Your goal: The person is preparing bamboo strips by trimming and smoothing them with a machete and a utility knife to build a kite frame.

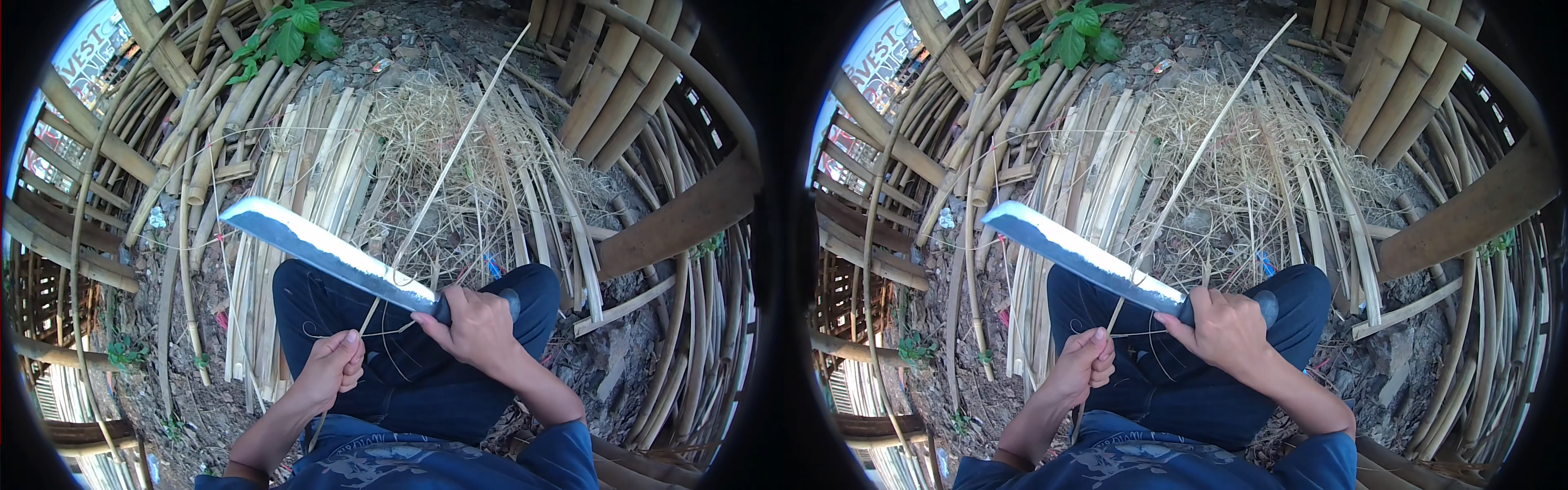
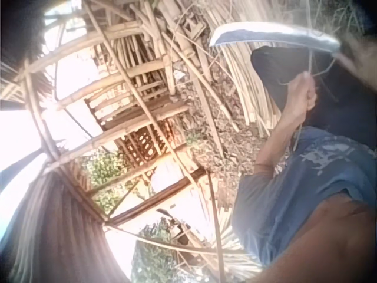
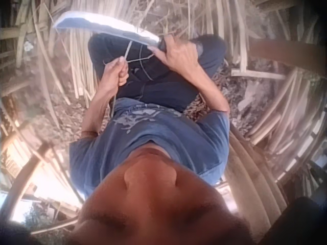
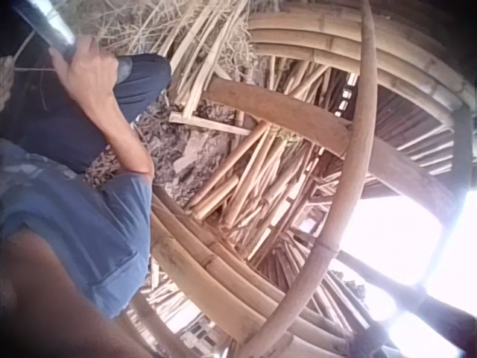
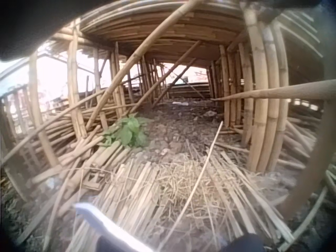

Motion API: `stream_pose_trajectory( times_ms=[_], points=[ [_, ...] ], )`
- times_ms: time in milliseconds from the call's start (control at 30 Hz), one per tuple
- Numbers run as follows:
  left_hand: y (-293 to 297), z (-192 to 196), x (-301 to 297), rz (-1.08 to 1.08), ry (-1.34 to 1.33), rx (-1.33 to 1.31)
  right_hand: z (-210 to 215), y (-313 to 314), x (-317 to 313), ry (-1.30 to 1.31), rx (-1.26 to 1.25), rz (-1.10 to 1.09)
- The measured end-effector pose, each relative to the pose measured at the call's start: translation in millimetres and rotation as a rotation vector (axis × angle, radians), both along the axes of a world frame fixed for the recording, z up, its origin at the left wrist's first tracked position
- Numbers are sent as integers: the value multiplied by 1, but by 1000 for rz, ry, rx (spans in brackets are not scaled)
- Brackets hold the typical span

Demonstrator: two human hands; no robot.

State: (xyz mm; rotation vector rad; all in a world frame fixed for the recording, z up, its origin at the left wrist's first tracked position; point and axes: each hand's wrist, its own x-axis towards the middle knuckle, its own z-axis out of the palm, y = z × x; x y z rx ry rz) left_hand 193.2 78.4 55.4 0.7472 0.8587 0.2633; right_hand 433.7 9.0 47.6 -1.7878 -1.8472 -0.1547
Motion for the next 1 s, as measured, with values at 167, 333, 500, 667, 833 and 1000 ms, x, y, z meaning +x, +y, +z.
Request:
stream_pose_trajectory(
  times_ms=[167,333,500,667,833,1000],
  points=[
    [-4,0,-12,-42,28,20,3,3,16,-91,32,-77],
    [-5,-2,-23,-46,53,42,1,-1,22,140,-37,-155],
    [3,10,-25,-86,10,-54,-3,-8,-7,10,10,113],
    [9,20,-21,-136,5,-122,0,-2,2,45,-8,-11],
    [3,19,-24,-132,49,-113,6,0,6,-51,117,16],
    [7,20,-17,-159,36,-120,1,-7,-6,57,-11,-12]
  ],
)
